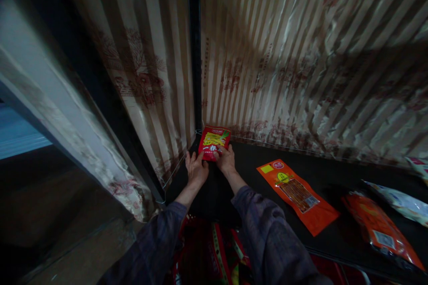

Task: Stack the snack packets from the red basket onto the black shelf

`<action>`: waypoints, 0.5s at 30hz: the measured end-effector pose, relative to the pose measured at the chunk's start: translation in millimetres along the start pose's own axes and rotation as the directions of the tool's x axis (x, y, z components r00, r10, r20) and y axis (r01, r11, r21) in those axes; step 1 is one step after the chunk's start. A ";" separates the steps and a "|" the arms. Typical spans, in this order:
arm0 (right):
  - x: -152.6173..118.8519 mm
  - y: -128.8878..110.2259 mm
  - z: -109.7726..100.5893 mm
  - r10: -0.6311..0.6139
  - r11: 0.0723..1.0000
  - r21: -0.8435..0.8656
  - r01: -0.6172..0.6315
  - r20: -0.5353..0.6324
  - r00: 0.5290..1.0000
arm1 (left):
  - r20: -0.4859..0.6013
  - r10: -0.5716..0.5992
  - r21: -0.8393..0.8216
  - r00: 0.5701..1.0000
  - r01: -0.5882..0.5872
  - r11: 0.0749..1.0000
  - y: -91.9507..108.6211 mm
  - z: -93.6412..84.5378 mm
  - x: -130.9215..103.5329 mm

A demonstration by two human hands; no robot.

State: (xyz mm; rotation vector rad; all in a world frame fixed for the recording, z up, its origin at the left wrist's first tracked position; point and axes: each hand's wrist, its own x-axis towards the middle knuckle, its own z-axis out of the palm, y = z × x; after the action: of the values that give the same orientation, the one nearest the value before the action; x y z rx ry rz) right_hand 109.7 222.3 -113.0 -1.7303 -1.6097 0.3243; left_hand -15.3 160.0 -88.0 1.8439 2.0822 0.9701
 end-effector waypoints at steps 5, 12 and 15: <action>2.1 0.4 1.2 0.132 0.957 0.265 -0.116 -0.042 0.990 | 0.068 0.054 0.009 0.996 -0.055 0.998 -1.3 0.6 0.5; 3.1 5.0 6.2 0.220 0.831 0.533 -0.159 -0.052 0.974 | 0.110 0.140 -0.004 0.984 -0.140 0.990 -3.3 -2.2 0.2; 3.3 5.7 10.1 0.234 0.751 0.645 -0.139 -0.064 0.970 | 0.108 0.126 -0.013 0.986 -0.126 0.992 -0.4 -4.8 -1.2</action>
State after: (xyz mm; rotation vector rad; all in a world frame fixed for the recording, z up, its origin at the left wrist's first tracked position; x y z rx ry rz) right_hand 108.2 229.1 -122.8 -1.3332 -1.0394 0.7394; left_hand -18.0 157.3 -84.8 1.9987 1.9183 0.8821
